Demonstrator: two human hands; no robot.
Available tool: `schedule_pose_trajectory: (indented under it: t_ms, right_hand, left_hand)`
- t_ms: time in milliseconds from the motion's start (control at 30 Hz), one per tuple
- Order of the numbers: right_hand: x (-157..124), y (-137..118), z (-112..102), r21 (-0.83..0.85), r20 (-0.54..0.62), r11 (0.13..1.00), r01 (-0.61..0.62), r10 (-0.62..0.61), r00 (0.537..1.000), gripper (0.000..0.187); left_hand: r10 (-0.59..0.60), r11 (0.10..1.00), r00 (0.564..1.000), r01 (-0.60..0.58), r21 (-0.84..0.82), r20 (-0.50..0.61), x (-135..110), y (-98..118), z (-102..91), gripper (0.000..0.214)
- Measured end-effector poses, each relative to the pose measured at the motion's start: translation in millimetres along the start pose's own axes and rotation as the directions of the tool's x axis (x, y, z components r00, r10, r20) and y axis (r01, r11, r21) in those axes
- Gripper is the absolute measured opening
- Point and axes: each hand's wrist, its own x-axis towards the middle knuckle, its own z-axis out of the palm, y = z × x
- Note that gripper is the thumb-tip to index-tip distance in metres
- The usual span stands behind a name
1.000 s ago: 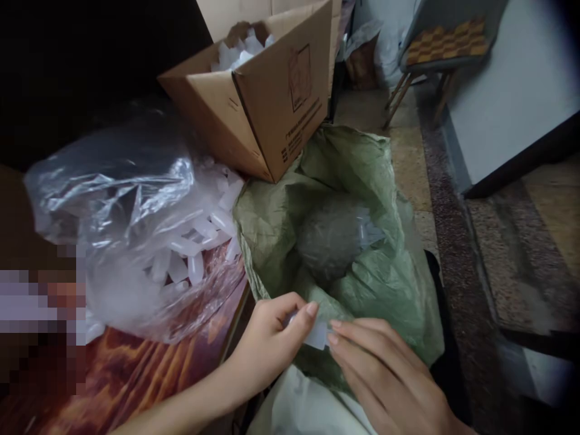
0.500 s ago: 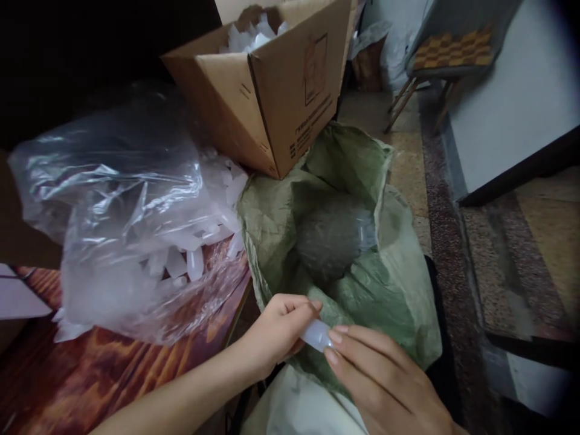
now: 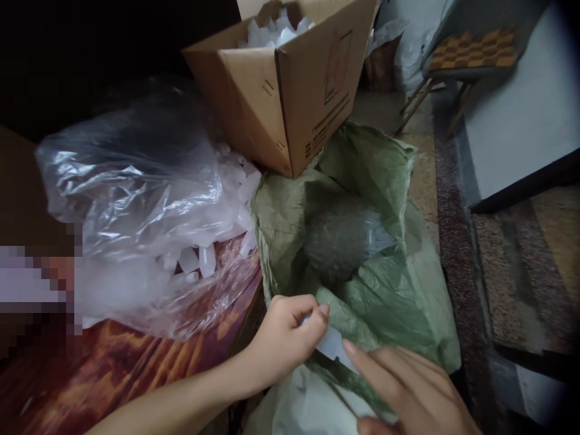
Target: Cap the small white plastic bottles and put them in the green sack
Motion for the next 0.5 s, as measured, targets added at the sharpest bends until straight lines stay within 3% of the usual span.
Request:
schedule_pose_trajectory:
  t_ms: [100, 200, 333, 433, 500]
  right_hand:
    - [-6.2, 1.7, -0.5, -0.039, 0.034, 0.997, -0.067, 0.068, 0.997, 0.046]
    - [-7.7, 2.6, -1.1, -0.031, -0.035, 0.999, 0.013, -0.014, 0.999, 0.045]
    - [-5.5, 3.2, -2.6, -0.035, 0.093, 0.999, -0.038, 0.041, 0.995, 0.046]
    - [-4.3, -1.1, -2.0, -0.092, 0.028, 0.996, -0.007, 0.009, 1.000, 0.049]
    - [-1.2, -4.9, 0.1, -0.141, -0.017, 0.988, 0.057, -0.060, 0.998, 0.037]
  left_hand:
    - [0.022, 0.999, 1.000, -0.022, 0.040, 0.006, -2.1, 1.8, 0.0, 0.045]
    - [0.039, 0.997, 0.999, -0.039, 0.064, 0.007, -2.8, 3.4, 0.5, 0.044]
    - [0.008, 1.000, 1.000, -0.008, 0.026, 0.006, -2.0, 2.7, 1.2, 0.044]
    - [0.001, 1.000, 1.000, -0.001, 0.021, 0.010, -2.0, 1.3, 2.0, 0.044]
    - [-0.001, 1.000, 1.000, 0.000, 0.009, 0.018, -2.7, 0.1, 3.2, 0.044]
